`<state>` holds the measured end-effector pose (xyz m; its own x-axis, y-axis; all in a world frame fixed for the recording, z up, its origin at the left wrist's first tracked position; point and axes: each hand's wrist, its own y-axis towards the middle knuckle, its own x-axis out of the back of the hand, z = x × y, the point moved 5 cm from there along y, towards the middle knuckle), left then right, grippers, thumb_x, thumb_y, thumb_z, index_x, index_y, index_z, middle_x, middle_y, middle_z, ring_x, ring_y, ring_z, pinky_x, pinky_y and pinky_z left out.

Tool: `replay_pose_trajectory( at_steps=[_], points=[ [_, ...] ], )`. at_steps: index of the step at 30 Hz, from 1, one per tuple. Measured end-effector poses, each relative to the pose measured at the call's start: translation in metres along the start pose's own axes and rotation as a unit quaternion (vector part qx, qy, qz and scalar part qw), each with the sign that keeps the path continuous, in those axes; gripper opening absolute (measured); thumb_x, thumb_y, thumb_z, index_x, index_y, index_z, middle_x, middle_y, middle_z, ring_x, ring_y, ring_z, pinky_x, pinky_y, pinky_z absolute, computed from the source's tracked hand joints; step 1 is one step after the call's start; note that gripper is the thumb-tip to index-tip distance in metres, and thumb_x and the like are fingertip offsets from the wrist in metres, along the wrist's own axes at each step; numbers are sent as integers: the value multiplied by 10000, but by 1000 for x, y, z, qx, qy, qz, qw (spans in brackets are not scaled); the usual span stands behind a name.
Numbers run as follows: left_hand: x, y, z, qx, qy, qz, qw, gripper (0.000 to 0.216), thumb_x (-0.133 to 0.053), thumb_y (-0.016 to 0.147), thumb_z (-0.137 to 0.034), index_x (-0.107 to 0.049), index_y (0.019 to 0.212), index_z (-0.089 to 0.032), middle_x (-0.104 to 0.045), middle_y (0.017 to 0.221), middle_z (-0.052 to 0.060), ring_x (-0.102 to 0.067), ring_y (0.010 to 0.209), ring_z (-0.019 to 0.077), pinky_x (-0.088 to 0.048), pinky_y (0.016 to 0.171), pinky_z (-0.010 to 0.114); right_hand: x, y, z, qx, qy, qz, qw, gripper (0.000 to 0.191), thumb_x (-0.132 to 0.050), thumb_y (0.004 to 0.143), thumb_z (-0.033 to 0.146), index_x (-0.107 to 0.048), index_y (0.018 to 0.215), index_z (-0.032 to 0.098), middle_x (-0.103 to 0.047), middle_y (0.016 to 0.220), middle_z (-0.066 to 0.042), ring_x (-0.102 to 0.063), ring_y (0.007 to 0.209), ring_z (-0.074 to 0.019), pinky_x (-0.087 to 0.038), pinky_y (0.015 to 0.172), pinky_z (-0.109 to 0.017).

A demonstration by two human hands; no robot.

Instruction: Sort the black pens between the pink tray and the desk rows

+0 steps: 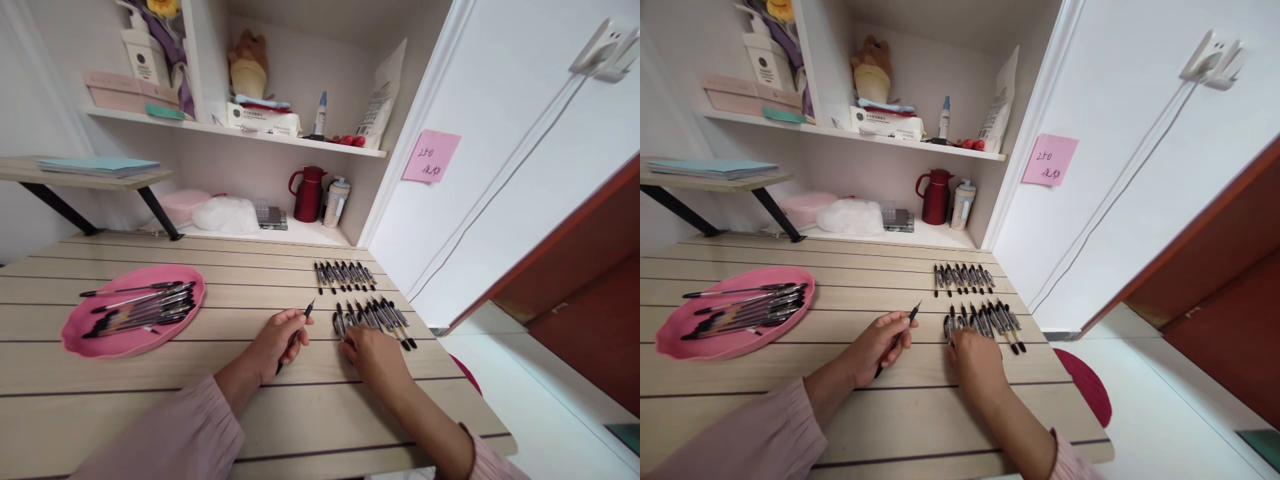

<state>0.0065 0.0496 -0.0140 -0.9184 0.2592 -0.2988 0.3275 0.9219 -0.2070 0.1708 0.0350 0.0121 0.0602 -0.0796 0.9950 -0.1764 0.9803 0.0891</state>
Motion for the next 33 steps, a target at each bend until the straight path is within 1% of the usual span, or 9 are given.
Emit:
replay_pose_trajectory(
  at_steps=[9, 16, 20, 22, 24, 26, 29, 31, 33],
  points=[
    [0, 1, 1, 3, 4, 5, 1000, 245, -518, 747, -362, -531, 860, -145, -538, 566, -39, -332, 299, 11, -157, 285, 150, -1, 2, 2, -6, -34, 9, 999, 172, -446, 831, 260, -584, 764, 181, -620, 818, -72, -579, 682, -160, -273, 523, -256],
    [-1, 0, 0, 5, 2, -2, 1000, 254, -533, 733, -374, -529, 845, -146, -525, 574, -47, -322, 300, 5, -176, 281, 138, 0, 2, 3, -13, -41, -4, 999, 150, -464, 830, 265, -577, 775, 185, -610, 805, -54, -579, 658, -148, -261, 495, -250],
    [-1, -1, 0, -7, -6, -32, 999, 241, -578, 705, -359, -545, 823, -152, -550, 688, -15, -435, 386, 23, -279, 316, 131, 6, -2, -4, -15, 0, -35, 999, 173, -469, 826, 269, -582, 719, 195, -608, 754, -31, -565, 647, -136, -256, 507, -249],
    [0, -2, -1, -18, -15, -55, 998, 230, -619, 672, -338, -558, 794, -153, -578, 783, 17, -494, 473, 45, -366, 378, 148, 8, -7, -12, -25, 30, -57, 998, 192, -459, 827, 271, -582, 697, 201, -607, 731, -20, -562, 645, -137, -261, 517, -248],
    [1, -2, -4, -31, -8, -77, 997, 234, -647, 642, -327, -580, 780, -151, -593, 799, 31, -520, 541, 68, -419, 447, 176, 9, -14, -20, -34, 66, -73, 995, 194, -453, 825, 272, -584, 698, 208, -607, 720, -14, -559, 642, -140, -272, 526, -245],
    [3, -1, -7, -42, 42, -100, 993, 244, -649, 633, -341, -604, 770, -143, -566, 648, 0, -496, 514, 75, -401, 452, 180, 5, -24, -26, -37, 106, -78, 991, 195, -445, 823, 278, -583, 703, 211, -607, 719, -11, -557, 633, -142, -289, 536, -244],
    [7, 4, -11, -42, 194, -137, 970, 273, -587, 664, -391, -619, 725, -128, -405, 422, -64, -378, 389, 63, -299, 382, 176, -5, -45, -28, -34, 167, -79, 982, 212, -421, 827, 288, -572, 698, 213, -599, 711, -9, -556, 617, -140, -320, 552, -244],
    [6, 11, -11, -36, 287, -150, 945, 287, -526, 694, -396, -617, 711, -125, -378, 390, -69, -345, 356, 65, -274, 366, 186, -12, -60, -24, -21, 201, -84, 976, 222, -404, 834, 290, -565, 701, 215, -590, 704, -8, -558, 619, -137, -339, 566, -242],
    [2, 21, -10, -31, 341, -150, 927, 262, -499, 702, -357, -620, 715, -125, -419, 399, -55, -373, 356, 76, -284, 371, 194, -17, -72, -20, -3, 214, -94, 972, 231, -386, 845, 293, -563, 717, 217, -585, 708, -11, -562, 626, -135, -350, 577, -240]
  ],
)
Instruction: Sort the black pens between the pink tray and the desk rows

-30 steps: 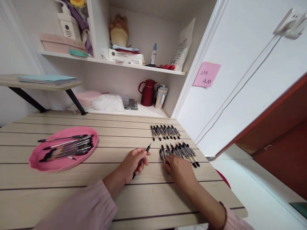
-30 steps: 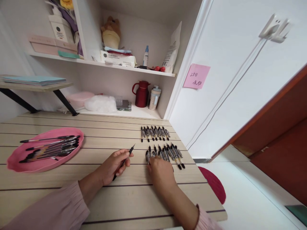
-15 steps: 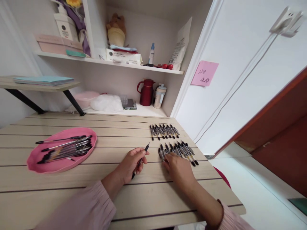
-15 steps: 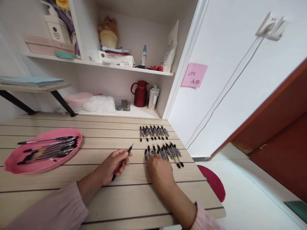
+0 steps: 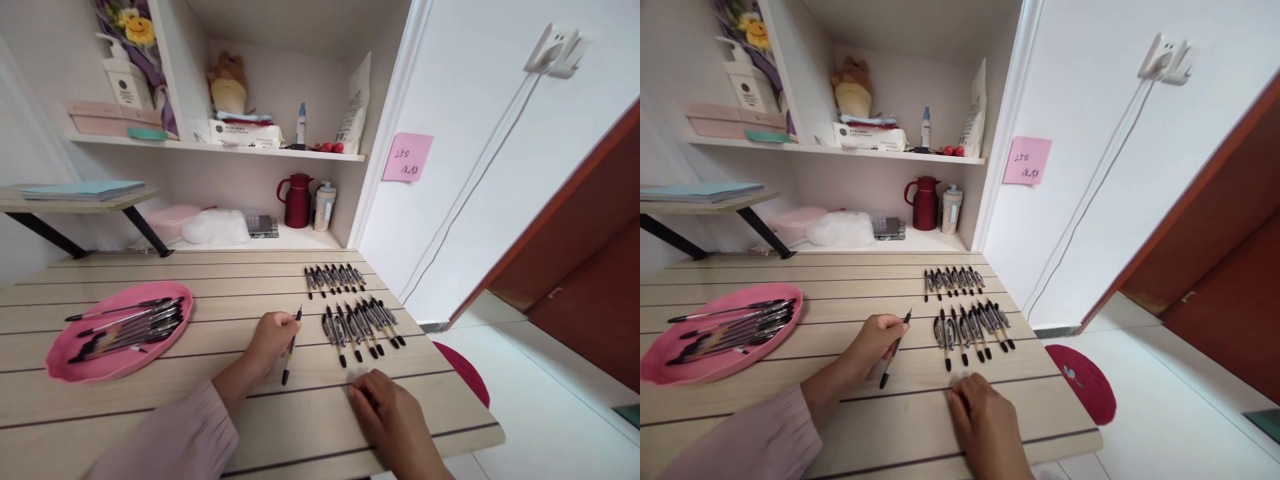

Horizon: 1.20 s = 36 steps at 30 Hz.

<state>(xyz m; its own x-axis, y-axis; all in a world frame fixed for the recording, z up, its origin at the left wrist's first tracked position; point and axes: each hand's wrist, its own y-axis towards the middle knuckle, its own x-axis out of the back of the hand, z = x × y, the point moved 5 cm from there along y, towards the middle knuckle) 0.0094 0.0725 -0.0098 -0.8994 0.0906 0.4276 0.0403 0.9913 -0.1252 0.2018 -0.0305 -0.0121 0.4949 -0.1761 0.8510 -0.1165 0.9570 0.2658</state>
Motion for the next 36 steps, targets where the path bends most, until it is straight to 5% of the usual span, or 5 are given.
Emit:
replay_pose_trajectory(
  at_steps=[11, 24, 36],
  points=[
    [-42, 38, -29, -16, 168, 9, 986, 185, -544, 690, -228, -651, 811, -138, -649, 590, 43, -597, 541, 148, -390, 527, 215, 0, -8, 0, 29, 14, -33, 999, 213, -402, 848, 260, -561, 715, 215, -586, 700, -8, -567, 617, -124, -352, 563, -217],
    [-51, 42, -20, 16, 164, 21, 986, 367, -436, 778, -291, -512, 1090, -113, -653, 624, 49, -597, 449, 136, -398, 398, 196, 1, -9, -3, 4, 53, -22, 998, 200, -408, 842, 237, -556, 709, 212, -588, 715, -3, -564, 633, -121, -353, 591, -216],
    [-38, 26, -26, 1, 132, 7, 991, 374, -434, 749, -234, -512, 1092, -109, -663, 732, 67, -588, 427, 100, -383, 377, 172, 6, -8, 1, 9, 65, -42, 997, 232, -398, 843, 251, -571, 695, 205, -583, 684, -10, -559, 618, -124, -365, 596, -220]
  ],
)
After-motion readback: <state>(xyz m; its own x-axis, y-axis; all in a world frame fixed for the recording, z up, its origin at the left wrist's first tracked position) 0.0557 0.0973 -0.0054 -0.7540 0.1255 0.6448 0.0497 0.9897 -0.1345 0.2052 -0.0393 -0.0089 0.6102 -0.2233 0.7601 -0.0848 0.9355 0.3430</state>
